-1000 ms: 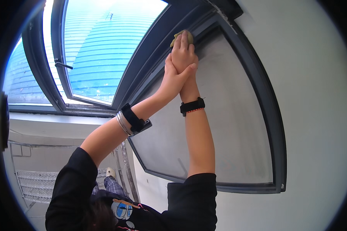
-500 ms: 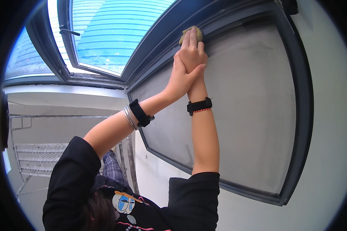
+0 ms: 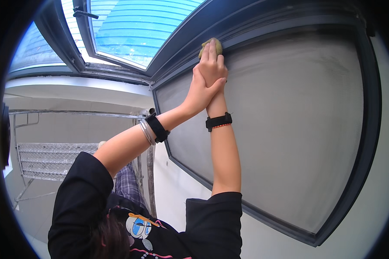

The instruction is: The person climbs a metal scaffold and uses a yellow cloth to wipe the frame and screen of a large, open skylight window. They clean the edges and corners of the window frame thoroughly.

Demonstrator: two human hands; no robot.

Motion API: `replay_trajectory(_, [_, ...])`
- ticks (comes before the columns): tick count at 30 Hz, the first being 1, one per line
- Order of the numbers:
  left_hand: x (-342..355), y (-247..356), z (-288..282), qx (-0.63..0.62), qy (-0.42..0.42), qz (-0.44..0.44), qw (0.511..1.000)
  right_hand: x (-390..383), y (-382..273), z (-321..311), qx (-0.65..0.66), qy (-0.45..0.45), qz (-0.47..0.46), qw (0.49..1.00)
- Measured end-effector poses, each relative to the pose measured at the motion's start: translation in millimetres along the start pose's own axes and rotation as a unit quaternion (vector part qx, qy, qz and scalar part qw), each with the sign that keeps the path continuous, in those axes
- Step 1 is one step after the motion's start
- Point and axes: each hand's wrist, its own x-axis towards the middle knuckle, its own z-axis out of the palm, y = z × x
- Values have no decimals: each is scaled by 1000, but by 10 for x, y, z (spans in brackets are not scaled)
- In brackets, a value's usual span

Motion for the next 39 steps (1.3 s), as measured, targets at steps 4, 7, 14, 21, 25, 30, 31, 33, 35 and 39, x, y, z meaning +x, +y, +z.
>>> replay_trajectory(4, [-63, -54, -21, 20, 9, -25, 999, 70, -100, 29, 22, -9, -8, 1000])
replay_trajectory(7, [-139, -135, -43, 6, 12, -58, 998, 259, -159, 75, 24, 0, -9, 1000])
replay_trajectory(14, [-138, -101, -64, 24, 37, -91, 995, 645, -340, 102, 59, 3, -34, 998])
replay_trajectory(21, [139, 15, -110, -15, 80, -169, 982, 920, -377, 10, 97, -57, -60, 992])
replay_trajectory(25, [244, -39, -289, -39, 94, -244, 964, 849, -560, 101, 142, -107, -61, 982])
replay_trajectory(30, [96, -415, -421, -2, 109, -263, 958, 905, -812, 98, 179, -161, -51, 969])
replay_trajectory(31, [60, -472, -469, 13, 114, -264, 958, 891, -872, 103, 201, -173, -48, 963])
replay_trajectory(33, [6, -382, -423, 35, 123, -310, 942, 806, -773, 125, 272, -207, -68, 937])
replay_trajectory(35, [-112, -365, -503, 2, 91, -361, 928, 543, -787, 301, 341, -189, -81, 917])
replay_trajectory(39, [-569, -69, -1095, -101, 59, -416, 902, 554, -1045, -224, 477, -243, 70, 842])
